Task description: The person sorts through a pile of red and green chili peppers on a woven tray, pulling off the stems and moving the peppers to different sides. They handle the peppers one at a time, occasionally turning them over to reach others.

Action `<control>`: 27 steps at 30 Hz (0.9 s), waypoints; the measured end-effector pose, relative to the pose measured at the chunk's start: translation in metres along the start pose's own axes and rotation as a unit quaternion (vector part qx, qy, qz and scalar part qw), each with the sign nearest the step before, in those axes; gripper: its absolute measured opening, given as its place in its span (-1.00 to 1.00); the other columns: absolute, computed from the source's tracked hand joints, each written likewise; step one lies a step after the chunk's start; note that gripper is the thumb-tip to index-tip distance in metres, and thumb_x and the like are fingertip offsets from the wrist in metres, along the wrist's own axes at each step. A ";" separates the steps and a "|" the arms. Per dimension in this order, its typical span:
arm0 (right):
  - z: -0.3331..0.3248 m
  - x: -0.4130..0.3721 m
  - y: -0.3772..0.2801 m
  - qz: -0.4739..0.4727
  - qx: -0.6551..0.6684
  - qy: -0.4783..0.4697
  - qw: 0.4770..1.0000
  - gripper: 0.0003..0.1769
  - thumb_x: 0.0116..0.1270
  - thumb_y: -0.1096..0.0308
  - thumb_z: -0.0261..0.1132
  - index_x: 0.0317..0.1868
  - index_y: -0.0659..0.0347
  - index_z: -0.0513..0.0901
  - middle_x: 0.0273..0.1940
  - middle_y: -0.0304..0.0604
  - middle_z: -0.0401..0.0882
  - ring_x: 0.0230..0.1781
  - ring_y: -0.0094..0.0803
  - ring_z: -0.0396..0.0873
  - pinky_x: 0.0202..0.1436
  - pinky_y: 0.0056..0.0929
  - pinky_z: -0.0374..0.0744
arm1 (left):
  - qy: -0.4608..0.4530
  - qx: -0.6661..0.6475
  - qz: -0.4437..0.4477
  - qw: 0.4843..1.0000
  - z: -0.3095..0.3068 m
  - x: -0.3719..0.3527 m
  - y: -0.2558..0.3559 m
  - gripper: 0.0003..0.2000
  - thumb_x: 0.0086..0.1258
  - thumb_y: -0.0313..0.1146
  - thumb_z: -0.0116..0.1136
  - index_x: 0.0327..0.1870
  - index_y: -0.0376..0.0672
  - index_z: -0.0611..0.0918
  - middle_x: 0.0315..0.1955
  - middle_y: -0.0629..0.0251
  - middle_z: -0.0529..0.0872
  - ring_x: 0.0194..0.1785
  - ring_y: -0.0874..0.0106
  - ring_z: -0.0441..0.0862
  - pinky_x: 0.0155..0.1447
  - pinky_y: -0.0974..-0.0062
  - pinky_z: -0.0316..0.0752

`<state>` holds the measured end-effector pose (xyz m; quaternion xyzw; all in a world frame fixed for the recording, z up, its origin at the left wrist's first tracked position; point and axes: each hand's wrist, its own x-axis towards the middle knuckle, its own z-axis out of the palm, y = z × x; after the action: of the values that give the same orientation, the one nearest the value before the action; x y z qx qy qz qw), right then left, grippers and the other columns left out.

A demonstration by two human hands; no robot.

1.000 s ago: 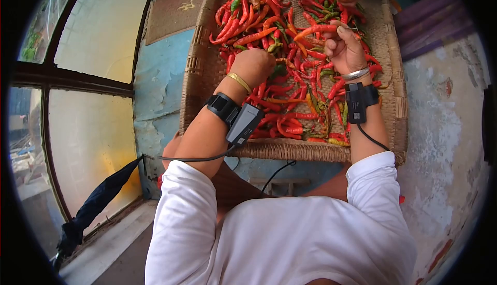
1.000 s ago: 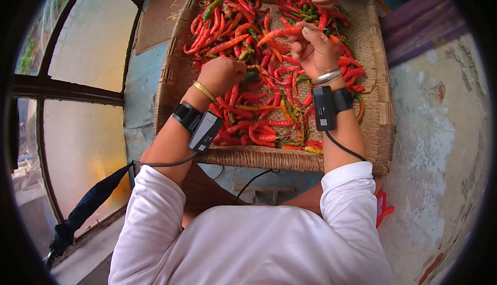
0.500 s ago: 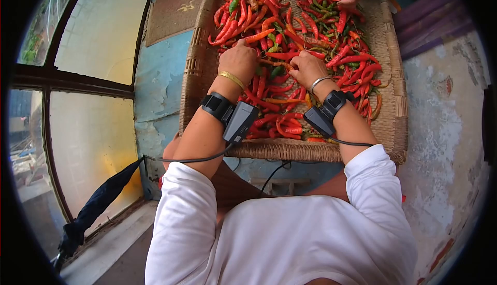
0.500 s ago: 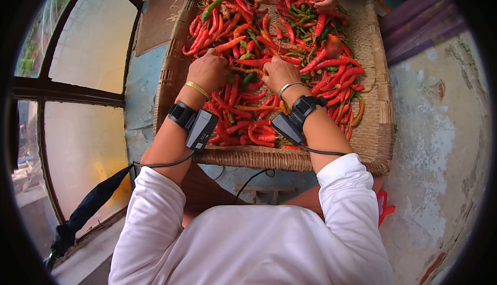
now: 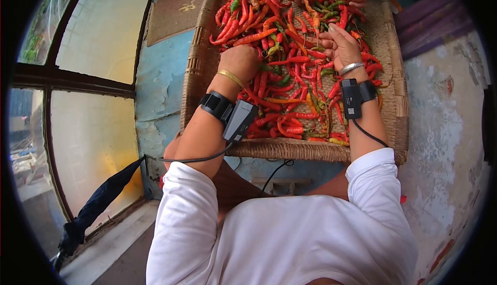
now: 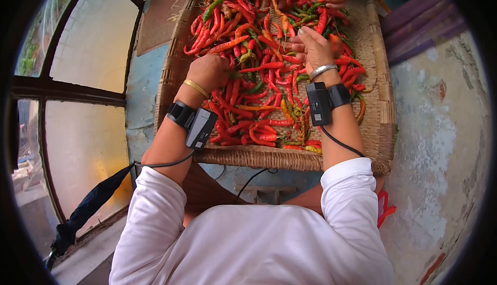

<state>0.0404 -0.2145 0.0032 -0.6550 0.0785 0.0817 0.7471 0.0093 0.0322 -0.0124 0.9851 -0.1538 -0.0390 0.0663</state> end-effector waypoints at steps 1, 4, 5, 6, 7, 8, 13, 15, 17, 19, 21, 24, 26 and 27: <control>0.002 0.000 0.000 -0.005 0.078 0.087 0.993 -0.64 0.19 0.27 0.20 -0.05 0.30 0.47 -0.47 -0.28 0.52 -0.68 -0.71 0.39 -0.73 -0.77 0.31 | -0.003 -0.020 0.006 1.000 -0.005 -0.001 0.002 -0.91 -0.05 -0.35 0.15 -0.50 -0.09 0.61 -0.54 0.22 0.56 -0.38 0.26 0.58 -0.35 0.35 0.47; 0.009 -0.002 0.007 0.017 -0.133 -0.040 0.990 -0.63 0.20 0.25 0.20 -0.04 0.29 0.47 -0.45 -0.28 0.52 -0.66 -0.70 0.42 -0.72 -0.76 0.33 | -0.025 -0.125 0.025 0.992 -0.014 0.002 0.001 -0.86 0.00 -0.31 0.15 -0.50 -0.17 0.60 -0.58 0.18 0.60 -0.39 0.25 0.58 -0.33 0.37 0.47; 0.015 -0.005 0.012 0.013 -0.200 -0.085 0.976 -0.61 0.20 0.24 0.19 -0.02 0.29 0.46 -0.45 -0.29 0.52 -0.64 -0.70 0.43 -0.71 -0.76 0.34 | -0.043 -0.209 0.035 0.976 -0.015 0.003 0.001 -0.81 0.03 -0.26 0.13 -0.49 -0.21 0.61 -0.54 0.15 0.62 -0.36 0.21 0.58 -0.29 0.36 0.47; 0.027 -0.012 0.011 0.027 -0.191 -0.127 0.973 -0.60 0.20 0.23 0.19 -0.01 0.29 0.46 -0.44 -0.30 0.52 -0.64 -0.70 0.44 -0.70 -0.75 0.35 | -0.045 -0.209 0.036 0.976 -0.017 0.004 0.002 -0.81 0.03 -0.26 0.13 -0.49 -0.21 0.61 -0.54 0.15 0.62 -0.36 0.21 0.58 -0.29 0.36 0.47; 0.035 -0.017 0.014 0.035 -0.160 -0.160 0.973 -0.64 0.22 0.27 0.18 -0.03 0.29 0.47 -0.44 -0.29 0.53 -0.64 -0.71 0.44 -0.71 -0.77 0.35 | -0.048 -0.288 0.046 0.955 -0.019 0.004 0.004 -0.81 0.04 -0.26 0.13 -0.51 -0.22 0.60 -0.55 0.14 0.62 -0.39 0.19 0.57 -0.30 0.36 0.46; 0.040 -0.020 0.016 0.043 -0.130 -0.193 0.972 -0.67 0.23 0.30 0.17 -0.05 0.29 0.47 -0.44 -0.29 0.53 -0.65 -0.71 0.44 -0.71 -0.79 0.36 | -0.051 -0.366 0.055 0.927 -0.019 0.004 0.004 -0.81 0.06 -0.26 0.12 -0.52 -0.22 0.60 -0.55 0.13 0.62 -0.42 0.17 0.56 -0.31 0.36 0.45; 0.040 -0.020 0.020 0.064 -0.138 -0.212 0.965 -0.77 0.19 0.26 0.20 -0.23 0.24 0.53 -0.57 -0.34 0.49 -0.70 -0.71 0.41 -0.75 -0.74 0.32 | -0.013 -0.339 0.063 0.939 -0.011 0.007 0.001 -0.80 0.11 -0.27 0.13 -0.47 -0.25 0.60 -0.57 0.15 0.61 -0.47 0.28 0.56 -0.34 0.42 0.44; 0.027 -0.012 0.016 0.078 -0.185 -0.190 0.961 -0.82 0.19 0.29 0.19 -0.29 0.22 0.53 -0.60 -0.35 0.48 -0.74 -0.71 0.39 -0.76 -0.75 0.31 | 0.018 -0.289 0.027 0.957 -0.012 0.007 -0.001 -0.77 0.08 -0.21 0.11 -0.48 -0.23 0.62 -0.53 0.10 0.63 -0.41 0.17 0.58 -0.28 0.33 0.46; 0.012 -0.008 0.008 0.092 -0.182 -0.169 0.964 -0.81 0.20 0.28 0.19 -0.28 0.23 0.53 -0.60 -0.34 0.49 -0.73 -0.72 0.39 -0.76 -0.75 0.31 | -0.033 -0.087 -0.071 0.993 -0.011 0.005 -0.003 -0.73 0.06 -0.15 0.15 -0.45 -0.21 0.63 -0.51 0.12 0.64 -0.36 0.17 0.60 -0.26 0.32 0.48; 0.000 -0.003 0.002 0.088 -0.110 -0.126 0.982 -0.79 0.21 0.27 0.18 -0.25 0.25 0.51 -0.58 -0.31 0.51 -0.72 -0.73 0.39 -0.76 -0.76 0.31 | -0.055 -0.076 -0.089 0.992 -0.006 0.005 0.000 -0.73 0.05 -0.14 0.16 -0.44 -0.19 0.63 -0.48 0.12 0.64 -0.34 0.18 0.60 -0.25 0.32 0.49; -0.007 0.003 -0.004 0.051 0.013 -0.073 0.996 -0.74 0.22 0.26 0.19 -0.19 0.27 0.48 -0.52 -0.27 0.53 -0.66 -0.70 0.43 -0.72 -0.75 0.35 | -0.077 -0.064 -0.108 0.989 -0.004 0.004 0.005 -0.72 0.03 -0.13 0.17 -0.43 -0.18 0.64 -0.46 0.13 0.64 -0.32 0.18 0.61 -0.25 0.31 0.50; 0.001 0.002 -0.009 -0.008 0.251 0.047 0.967 -0.69 0.23 0.25 0.19 -0.11 0.26 0.44 -0.40 -0.19 0.55 -0.53 -0.62 0.51 -0.56 -0.68 0.48 | -0.088 -0.037 -0.070 0.993 -0.004 0.000 0.011 -0.74 0.04 -0.16 0.16 -0.42 -0.18 0.64 -0.42 0.14 0.64 -0.31 0.19 0.61 -0.24 0.32 0.51; -0.001 0.002 -0.002 0.025 0.226 0.041 0.973 -0.67 0.23 0.25 0.18 -0.08 0.27 0.42 -0.38 -0.18 0.55 -0.52 -0.61 0.52 -0.57 -0.68 0.48 | -0.090 -0.019 -0.079 0.993 0.001 0.001 0.011 -0.75 0.03 -0.17 0.17 -0.40 -0.17 0.64 -0.39 0.14 0.65 -0.29 0.19 0.61 -0.24 0.32 0.51; -0.001 0.002 0.003 0.059 0.200 0.035 0.977 -0.65 0.24 0.26 0.17 -0.05 0.28 0.40 -0.37 -0.17 0.56 -0.51 -0.60 0.53 -0.57 -0.69 0.49 | -0.089 -0.019 -0.079 0.993 0.003 0.001 0.010 -0.75 0.03 -0.17 0.17 -0.40 -0.17 0.64 -0.39 0.14 0.65 -0.29 0.19 0.61 -0.24 0.32 0.51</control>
<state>0.0413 -0.2155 -0.0001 -0.4888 0.1580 0.0858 0.8537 0.0069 0.0219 -0.0139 0.9854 -0.0796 -0.1348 0.0676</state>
